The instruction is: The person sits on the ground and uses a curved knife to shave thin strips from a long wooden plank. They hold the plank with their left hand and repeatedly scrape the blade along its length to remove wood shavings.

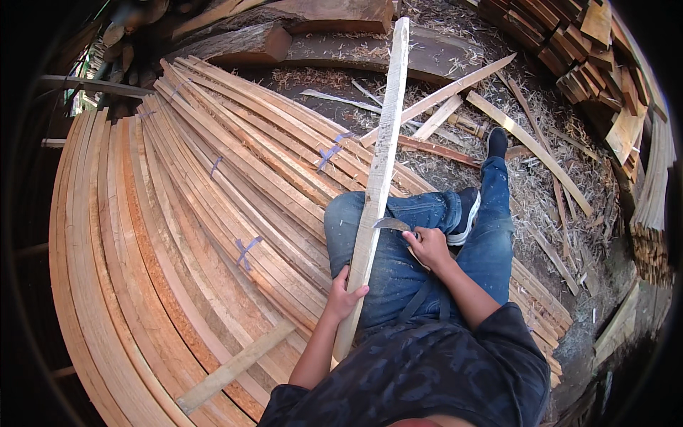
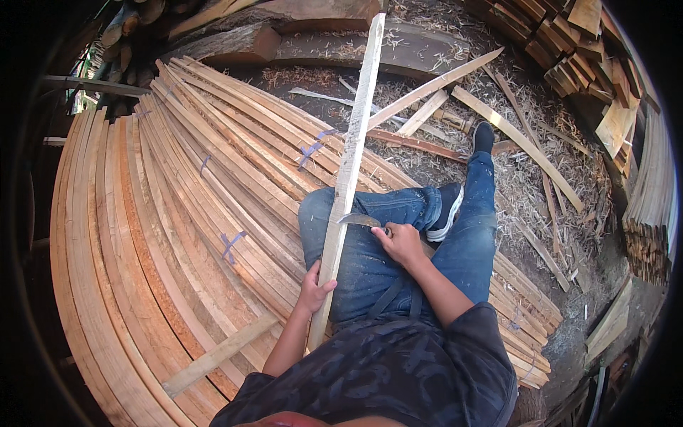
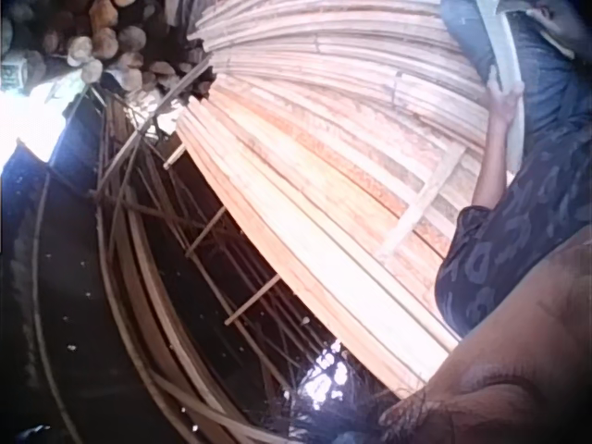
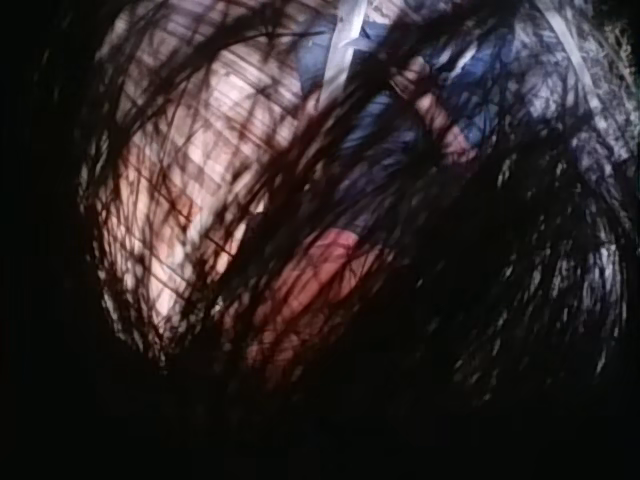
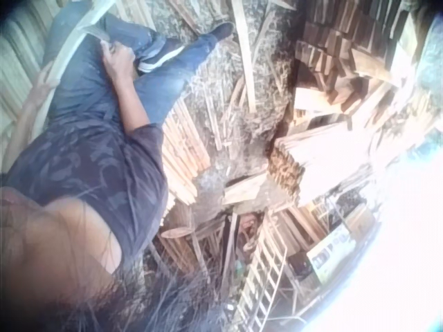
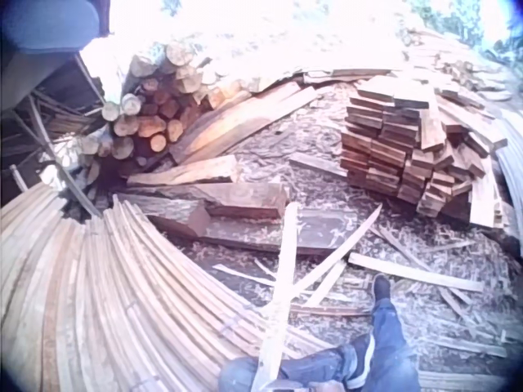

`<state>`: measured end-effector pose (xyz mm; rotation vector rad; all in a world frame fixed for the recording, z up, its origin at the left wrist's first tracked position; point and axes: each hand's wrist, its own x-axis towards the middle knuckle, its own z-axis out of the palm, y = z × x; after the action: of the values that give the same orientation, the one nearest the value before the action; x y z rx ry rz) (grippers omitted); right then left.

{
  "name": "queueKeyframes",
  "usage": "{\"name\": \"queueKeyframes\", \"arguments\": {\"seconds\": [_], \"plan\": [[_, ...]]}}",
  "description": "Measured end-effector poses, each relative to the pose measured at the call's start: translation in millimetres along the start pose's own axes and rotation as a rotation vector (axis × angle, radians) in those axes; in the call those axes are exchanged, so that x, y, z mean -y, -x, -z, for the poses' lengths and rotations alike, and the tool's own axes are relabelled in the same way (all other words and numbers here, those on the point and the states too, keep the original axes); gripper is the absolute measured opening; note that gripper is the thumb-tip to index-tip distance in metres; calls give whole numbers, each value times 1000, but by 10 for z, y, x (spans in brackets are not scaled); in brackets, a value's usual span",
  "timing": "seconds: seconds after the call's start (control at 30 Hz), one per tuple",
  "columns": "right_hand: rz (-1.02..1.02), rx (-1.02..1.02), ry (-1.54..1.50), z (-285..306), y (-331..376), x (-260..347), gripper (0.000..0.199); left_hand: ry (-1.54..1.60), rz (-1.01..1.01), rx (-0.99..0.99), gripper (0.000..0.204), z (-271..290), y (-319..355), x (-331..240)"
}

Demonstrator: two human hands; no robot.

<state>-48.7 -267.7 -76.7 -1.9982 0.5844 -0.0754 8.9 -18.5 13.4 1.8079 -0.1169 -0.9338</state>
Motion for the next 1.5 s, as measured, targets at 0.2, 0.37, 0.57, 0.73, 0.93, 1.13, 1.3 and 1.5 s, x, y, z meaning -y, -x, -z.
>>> {"name": "queueKeyframes", "arguments": {"seconds": [0.2, 0.37, 0.57, 0.73, 0.93, 1.13, 1.3, 1.5], "plan": [[169, -82, 553, 685, -580, 474, 65, -162, -51, -28, 64, -22, 47, 186], [-310, -519, 660, 1834, -1468, -87, 71, -176, -87, -112, 66, -81, 128, 104], [139, -178, 582, 1358, -728, 497, 67, -332, -97, -152, 64, -118, 196, -38], [185, -117, 743, 1091, -881, 433, 75, -404, -143, -195, 60, -89, 380, 93], [418, 80, 680, 702, -630, 601, 74, -432, -134, -245, 59, -115, 416, 148], [238, -242, 721, 1136, -1090, 92, 71, -477, -87, -211, 63, -111, 318, 84], [373, -94, 676, 1060, -833, 282, 68, -427, -146, -256, 65, -82, 313, 240], [171, -270, 737, 1322, -1215, 69, 66, -499, -128, -324, 60, -200, 331, 76]]}}
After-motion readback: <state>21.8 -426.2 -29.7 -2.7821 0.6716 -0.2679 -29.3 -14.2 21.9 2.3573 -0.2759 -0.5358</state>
